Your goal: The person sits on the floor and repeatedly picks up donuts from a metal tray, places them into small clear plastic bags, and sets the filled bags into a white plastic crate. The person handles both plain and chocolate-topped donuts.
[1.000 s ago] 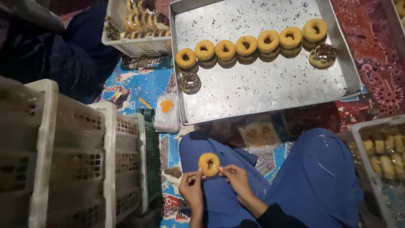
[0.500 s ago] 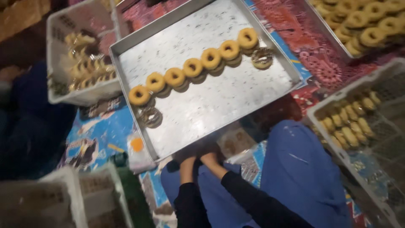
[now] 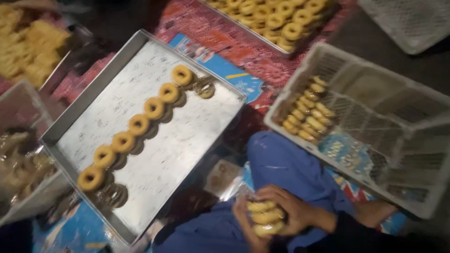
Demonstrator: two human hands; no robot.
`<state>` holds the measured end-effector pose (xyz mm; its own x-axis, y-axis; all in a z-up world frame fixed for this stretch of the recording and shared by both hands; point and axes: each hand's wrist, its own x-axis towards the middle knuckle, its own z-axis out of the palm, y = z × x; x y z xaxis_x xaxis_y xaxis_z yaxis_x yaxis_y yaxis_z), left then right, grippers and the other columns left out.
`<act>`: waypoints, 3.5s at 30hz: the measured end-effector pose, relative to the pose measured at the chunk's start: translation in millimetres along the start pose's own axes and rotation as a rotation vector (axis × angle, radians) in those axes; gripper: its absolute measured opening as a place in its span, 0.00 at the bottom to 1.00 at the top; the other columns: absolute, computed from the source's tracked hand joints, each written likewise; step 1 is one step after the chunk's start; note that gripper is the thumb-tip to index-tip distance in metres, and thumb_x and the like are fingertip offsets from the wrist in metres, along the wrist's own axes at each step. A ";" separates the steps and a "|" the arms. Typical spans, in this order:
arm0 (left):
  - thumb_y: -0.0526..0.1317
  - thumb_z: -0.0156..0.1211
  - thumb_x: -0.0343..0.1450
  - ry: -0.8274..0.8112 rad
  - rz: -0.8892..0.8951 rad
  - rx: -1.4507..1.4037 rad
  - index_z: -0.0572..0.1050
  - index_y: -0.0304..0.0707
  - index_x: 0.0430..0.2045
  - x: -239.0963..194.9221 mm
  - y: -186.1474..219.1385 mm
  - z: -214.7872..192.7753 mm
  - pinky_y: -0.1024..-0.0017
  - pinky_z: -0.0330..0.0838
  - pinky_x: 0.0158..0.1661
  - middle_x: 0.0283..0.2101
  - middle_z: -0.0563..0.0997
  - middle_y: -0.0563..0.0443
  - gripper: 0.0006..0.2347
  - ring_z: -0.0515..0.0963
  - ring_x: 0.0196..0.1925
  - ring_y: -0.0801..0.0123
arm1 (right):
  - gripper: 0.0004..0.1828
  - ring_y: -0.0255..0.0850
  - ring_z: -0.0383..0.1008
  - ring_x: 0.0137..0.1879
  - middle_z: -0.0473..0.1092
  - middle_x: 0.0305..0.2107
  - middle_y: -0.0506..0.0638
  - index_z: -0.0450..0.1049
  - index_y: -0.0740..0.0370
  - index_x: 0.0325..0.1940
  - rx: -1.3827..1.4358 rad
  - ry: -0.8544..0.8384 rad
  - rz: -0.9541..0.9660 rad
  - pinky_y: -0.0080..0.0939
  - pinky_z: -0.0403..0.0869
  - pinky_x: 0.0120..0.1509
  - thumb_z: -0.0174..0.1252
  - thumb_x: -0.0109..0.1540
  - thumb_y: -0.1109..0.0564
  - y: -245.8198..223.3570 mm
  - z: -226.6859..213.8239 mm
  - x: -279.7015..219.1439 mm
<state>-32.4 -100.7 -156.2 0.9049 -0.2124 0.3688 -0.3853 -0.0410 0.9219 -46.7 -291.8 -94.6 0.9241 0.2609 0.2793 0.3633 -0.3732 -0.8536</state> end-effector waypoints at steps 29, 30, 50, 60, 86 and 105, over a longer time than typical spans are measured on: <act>0.70 0.37 0.71 0.178 -0.575 -0.838 0.61 0.26 0.65 -9.6 -118.5 -136.8 0.39 0.66 0.58 0.69 0.64 0.26 0.42 0.66 0.68 0.33 | 0.37 0.48 0.61 0.72 0.61 0.68 0.60 0.58 0.63 0.76 0.134 1.456 0.504 0.51 0.60 0.77 0.52 0.71 0.37 256.5 -240.9 -20.5; 0.70 0.36 0.72 0.181 -0.578 -0.848 0.61 0.26 0.65 -9.4 -117.5 -141.4 0.39 0.66 0.58 0.69 0.64 0.26 0.41 0.66 0.67 0.33 | 0.36 0.47 0.65 0.66 0.64 0.63 0.62 0.61 0.65 0.74 0.264 1.509 0.609 0.51 0.64 0.73 0.50 0.73 0.36 254.1 -237.7 -17.4; 0.54 0.38 0.79 0.632 -0.552 -0.457 0.70 0.28 0.53 -0.7 20.8 -106.5 0.57 0.72 0.53 0.58 0.76 0.37 0.25 0.77 0.57 0.53 | 0.12 0.52 0.80 0.50 0.79 0.43 0.60 0.80 0.56 0.50 -0.598 -0.638 0.368 0.48 0.76 0.55 0.56 0.66 0.54 91.0 98.4 152.4; 0.50 0.38 0.79 0.841 -0.701 -0.214 0.75 0.28 0.46 -32.0 68.2 -153.6 0.68 0.73 0.50 0.50 0.80 0.40 0.22 0.80 0.50 0.61 | 0.24 0.59 0.69 0.62 0.71 0.55 0.62 0.75 0.59 0.57 -0.705 -0.432 0.133 0.56 0.66 0.67 0.59 0.58 0.49 162.5 129.2 233.1; 0.41 0.56 0.79 -0.023 -0.562 -0.053 0.81 0.29 0.41 86.3 -35.2 -27.2 0.62 0.73 0.45 0.40 0.84 0.46 0.12 0.81 0.42 0.59 | 0.19 0.41 0.75 0.49 0.75 0.40 0.47 0.77 0.60 0.50 -0.641 -0.348 -0.517 0.49 0.68 0.55 0.59 0.56 0.53 12.0 -8.9 100.7; 0.44 0.59 0.80 1.272 0.102 -1.154 0.74 0.35 0.43 92.7 -26.2 -286.5 0.61 0.73 0.53 0.43 0.77 0.42 0.10 0.76 0.47 0.59 | 0.36 0.54 0.73 0.55 0.76 0.47 0.61 0.75 0.66 0.58 -0.030 -0.199 -0.178 0.49 0.70 0.60 0.70 0.56 0.38 -37.2 187.5 374.1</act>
<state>113.4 160.4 -112.1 0.6703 0.7012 -0.2432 -0.6424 0.7122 0.2829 263.3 -13.3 -40.9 0.8052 0.4932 0.3292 0.5238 -0.3315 -0.7847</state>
